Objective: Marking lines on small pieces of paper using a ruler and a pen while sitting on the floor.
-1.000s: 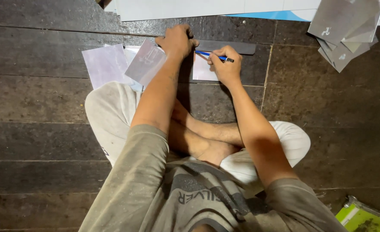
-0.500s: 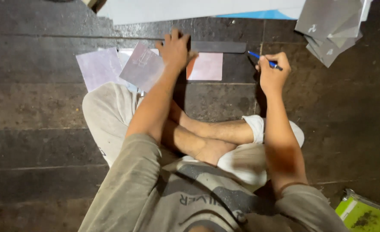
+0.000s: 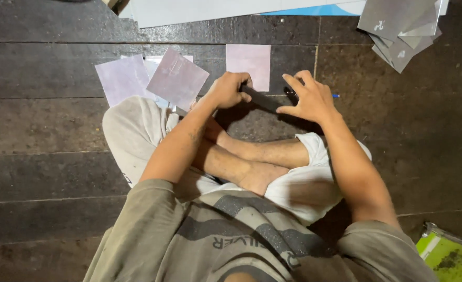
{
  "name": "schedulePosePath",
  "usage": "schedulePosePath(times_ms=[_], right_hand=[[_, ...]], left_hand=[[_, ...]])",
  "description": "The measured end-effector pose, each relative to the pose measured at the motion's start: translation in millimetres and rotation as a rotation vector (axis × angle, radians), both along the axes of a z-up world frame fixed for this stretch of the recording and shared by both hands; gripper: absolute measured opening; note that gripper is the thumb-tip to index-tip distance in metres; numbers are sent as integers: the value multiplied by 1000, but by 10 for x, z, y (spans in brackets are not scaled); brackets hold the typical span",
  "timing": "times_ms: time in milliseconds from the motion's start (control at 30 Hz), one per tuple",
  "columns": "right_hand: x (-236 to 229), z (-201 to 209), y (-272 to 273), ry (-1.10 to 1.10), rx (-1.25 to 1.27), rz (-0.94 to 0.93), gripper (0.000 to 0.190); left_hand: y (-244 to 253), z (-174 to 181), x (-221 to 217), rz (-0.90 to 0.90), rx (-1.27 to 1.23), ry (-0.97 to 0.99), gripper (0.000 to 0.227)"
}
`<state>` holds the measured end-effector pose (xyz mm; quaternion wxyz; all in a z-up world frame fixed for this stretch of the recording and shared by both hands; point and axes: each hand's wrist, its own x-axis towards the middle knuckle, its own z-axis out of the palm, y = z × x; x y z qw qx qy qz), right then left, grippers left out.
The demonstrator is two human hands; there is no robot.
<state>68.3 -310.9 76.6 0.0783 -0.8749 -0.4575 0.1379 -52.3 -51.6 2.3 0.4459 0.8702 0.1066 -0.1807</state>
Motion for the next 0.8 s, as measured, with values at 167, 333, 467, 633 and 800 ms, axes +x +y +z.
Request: schedulePosePath(times_ms=[167,333,467,633,800], right_hand=[[200,-216,-240,-358,-17,147,51],[346,-209,-553,-433,-95,-2,54],[381,-280,-786,-421,-43,-174,52],[331,-369,-975,-343,33,-212,55],[213,-334,-761,-232,71,-257,49]], left_hand=[[-112,145,227,142,-226,-194,34],[161,-89,437,81,-202,-402,54],[149,53,190,-358,550,59,90],[-454,-164,-152,-275,675,233,71],[-507,-171,-226,-127,663,213,94]])
